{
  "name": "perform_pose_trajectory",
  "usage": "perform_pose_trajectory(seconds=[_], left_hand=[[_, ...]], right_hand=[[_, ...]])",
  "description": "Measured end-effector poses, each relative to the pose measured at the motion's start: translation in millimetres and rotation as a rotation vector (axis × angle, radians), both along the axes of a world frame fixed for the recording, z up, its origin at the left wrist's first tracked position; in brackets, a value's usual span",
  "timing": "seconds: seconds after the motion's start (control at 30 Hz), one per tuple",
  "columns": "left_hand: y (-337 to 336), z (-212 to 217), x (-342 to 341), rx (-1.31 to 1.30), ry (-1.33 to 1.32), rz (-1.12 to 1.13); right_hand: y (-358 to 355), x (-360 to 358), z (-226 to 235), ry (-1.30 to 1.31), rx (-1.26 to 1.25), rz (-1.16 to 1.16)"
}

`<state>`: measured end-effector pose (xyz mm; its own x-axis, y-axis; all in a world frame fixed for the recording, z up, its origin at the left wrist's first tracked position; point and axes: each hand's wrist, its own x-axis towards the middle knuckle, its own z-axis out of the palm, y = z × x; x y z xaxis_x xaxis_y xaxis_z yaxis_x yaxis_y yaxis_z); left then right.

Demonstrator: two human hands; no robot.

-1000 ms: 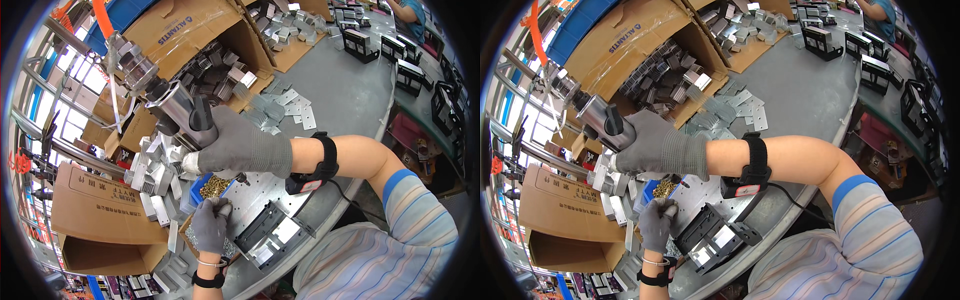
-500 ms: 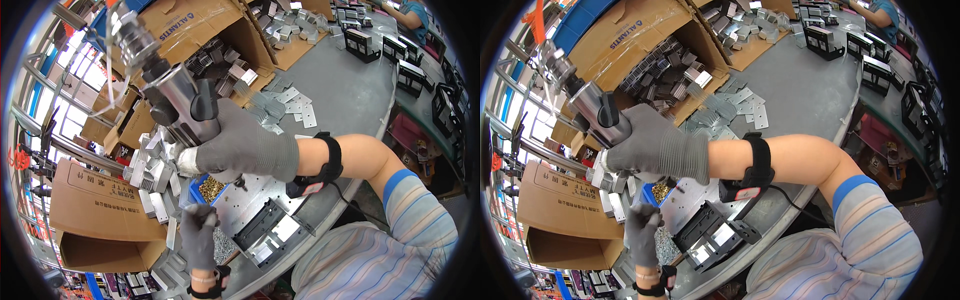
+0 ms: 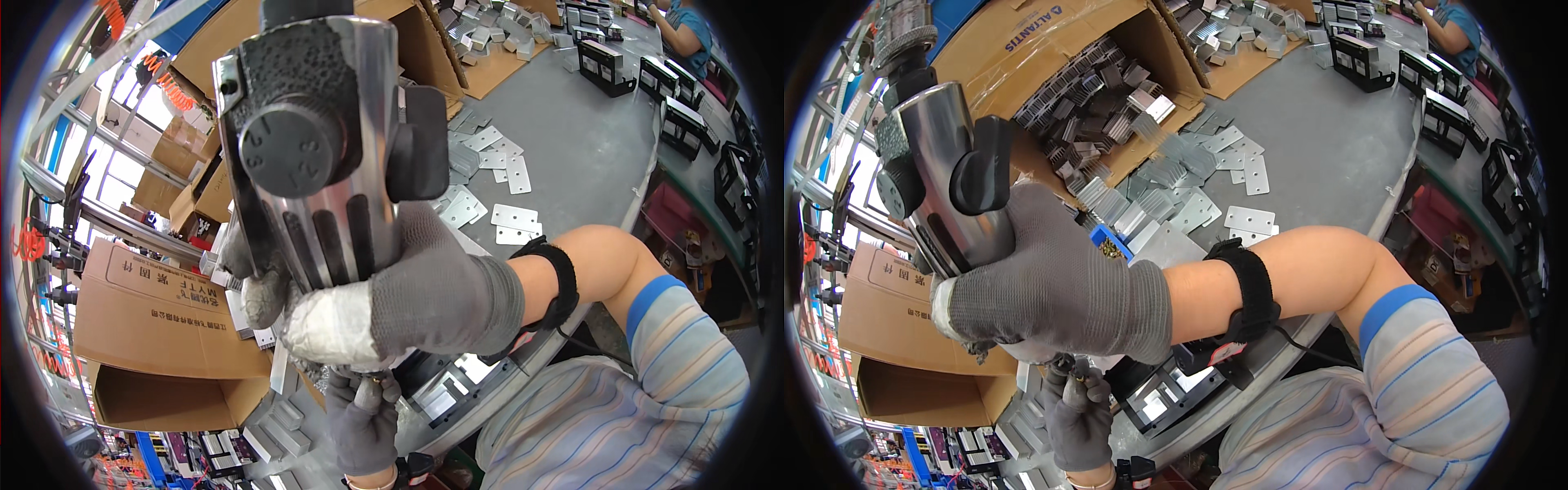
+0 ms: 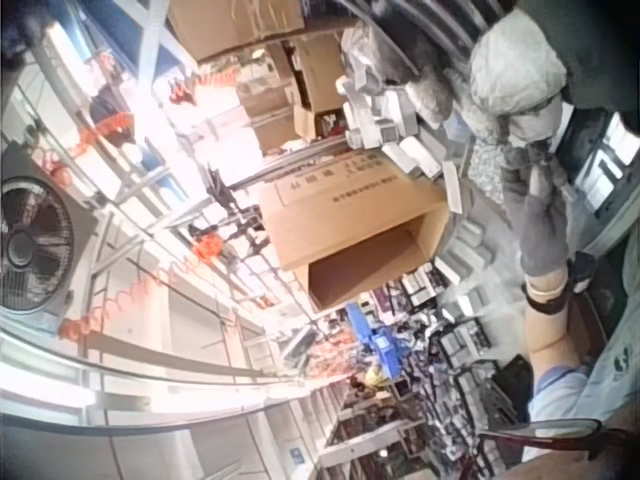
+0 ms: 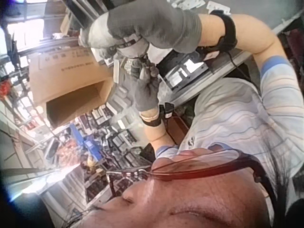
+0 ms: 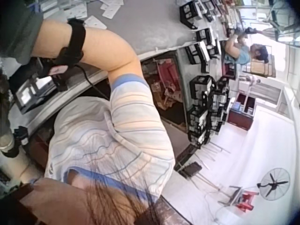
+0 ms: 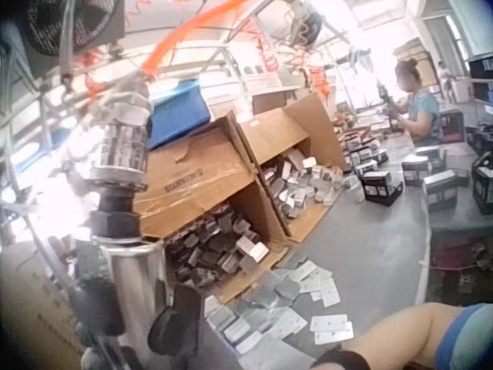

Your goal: Assemble aluminum heat sinks and electronic components onto a base using a pneumatic screwdriver.

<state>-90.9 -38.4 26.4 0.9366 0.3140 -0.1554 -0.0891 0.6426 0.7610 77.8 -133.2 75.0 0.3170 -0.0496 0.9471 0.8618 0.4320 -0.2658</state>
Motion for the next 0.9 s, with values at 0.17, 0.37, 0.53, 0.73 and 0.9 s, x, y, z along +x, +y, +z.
perform_pose_trajectory(seconds=[0.17, 0.37, 0.53, 0.73, 0.9], left_hand=[[-9, -1, -4, -0.002, -0.019, 0.027], [-33, -8, 5, 0.504, -0.115, 0.443], [-19, 12, 0, 0.688, -0.073, 0.151], [-38, 33, 54, 1.993, -0.004, -0.216], [-51, 27, 58, 2.049, 0.252, -0.364]], right_hand=[[-10, -14, 14, 0.490, -0.008, 0.505], [-26, -10, 26, 0.803, -0.002, 0.803], [-27, 13, 13, 0.375, 0.010, 0.373], [-45, 39, 0, -0.149, -0.010, -0.190], [-55, 22, 2, 0.214, -0.167, -0.043]])
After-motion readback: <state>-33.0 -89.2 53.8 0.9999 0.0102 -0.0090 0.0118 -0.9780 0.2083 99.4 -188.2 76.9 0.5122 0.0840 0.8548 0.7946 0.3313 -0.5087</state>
